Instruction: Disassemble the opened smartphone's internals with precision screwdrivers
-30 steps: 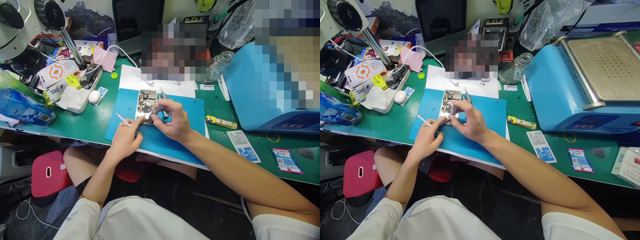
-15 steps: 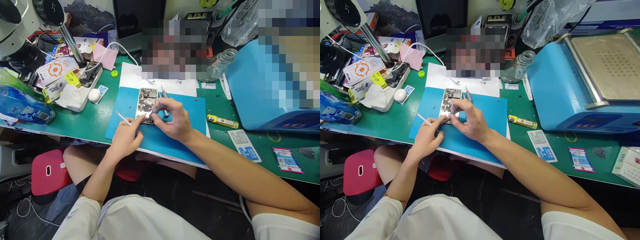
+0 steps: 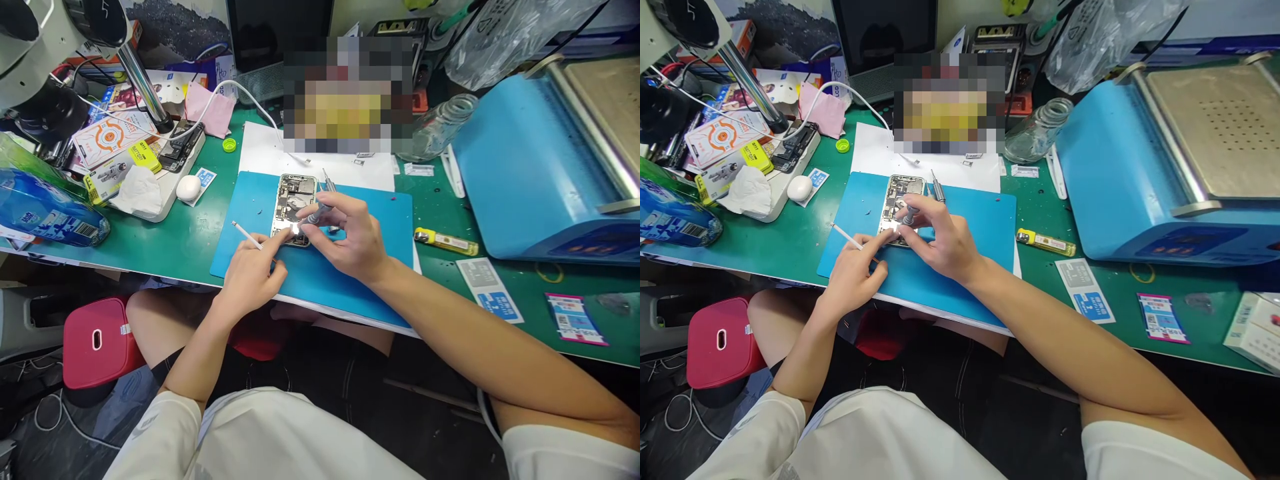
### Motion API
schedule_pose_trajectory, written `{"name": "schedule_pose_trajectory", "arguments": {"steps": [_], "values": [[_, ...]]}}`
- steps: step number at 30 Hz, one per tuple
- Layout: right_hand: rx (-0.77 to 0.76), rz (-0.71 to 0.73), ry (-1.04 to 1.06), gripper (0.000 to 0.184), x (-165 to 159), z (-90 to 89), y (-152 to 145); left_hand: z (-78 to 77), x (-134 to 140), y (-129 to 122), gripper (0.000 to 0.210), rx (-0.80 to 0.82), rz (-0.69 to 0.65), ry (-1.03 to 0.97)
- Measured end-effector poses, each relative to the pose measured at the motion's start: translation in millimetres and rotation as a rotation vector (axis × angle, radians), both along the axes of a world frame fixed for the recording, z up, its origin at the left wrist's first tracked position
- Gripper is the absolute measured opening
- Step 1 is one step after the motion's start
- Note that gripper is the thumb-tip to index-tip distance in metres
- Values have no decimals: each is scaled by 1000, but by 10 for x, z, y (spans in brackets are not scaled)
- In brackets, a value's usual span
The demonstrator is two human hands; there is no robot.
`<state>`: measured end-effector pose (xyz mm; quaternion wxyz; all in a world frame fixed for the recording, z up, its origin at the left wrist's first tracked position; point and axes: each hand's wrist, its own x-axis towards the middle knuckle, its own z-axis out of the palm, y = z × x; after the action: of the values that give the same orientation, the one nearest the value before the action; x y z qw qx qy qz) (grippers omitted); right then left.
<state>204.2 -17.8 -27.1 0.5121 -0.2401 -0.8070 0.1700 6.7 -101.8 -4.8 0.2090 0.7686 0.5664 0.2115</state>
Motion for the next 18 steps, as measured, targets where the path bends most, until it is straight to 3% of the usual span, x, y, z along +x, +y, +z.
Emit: {"name": "schedule_pose_trajectory", "arguments": {"steps": [18], "values": [[-27,-36,60,48,4,11,-2,-8,0,-1,59,-13,-4,-12]]}}
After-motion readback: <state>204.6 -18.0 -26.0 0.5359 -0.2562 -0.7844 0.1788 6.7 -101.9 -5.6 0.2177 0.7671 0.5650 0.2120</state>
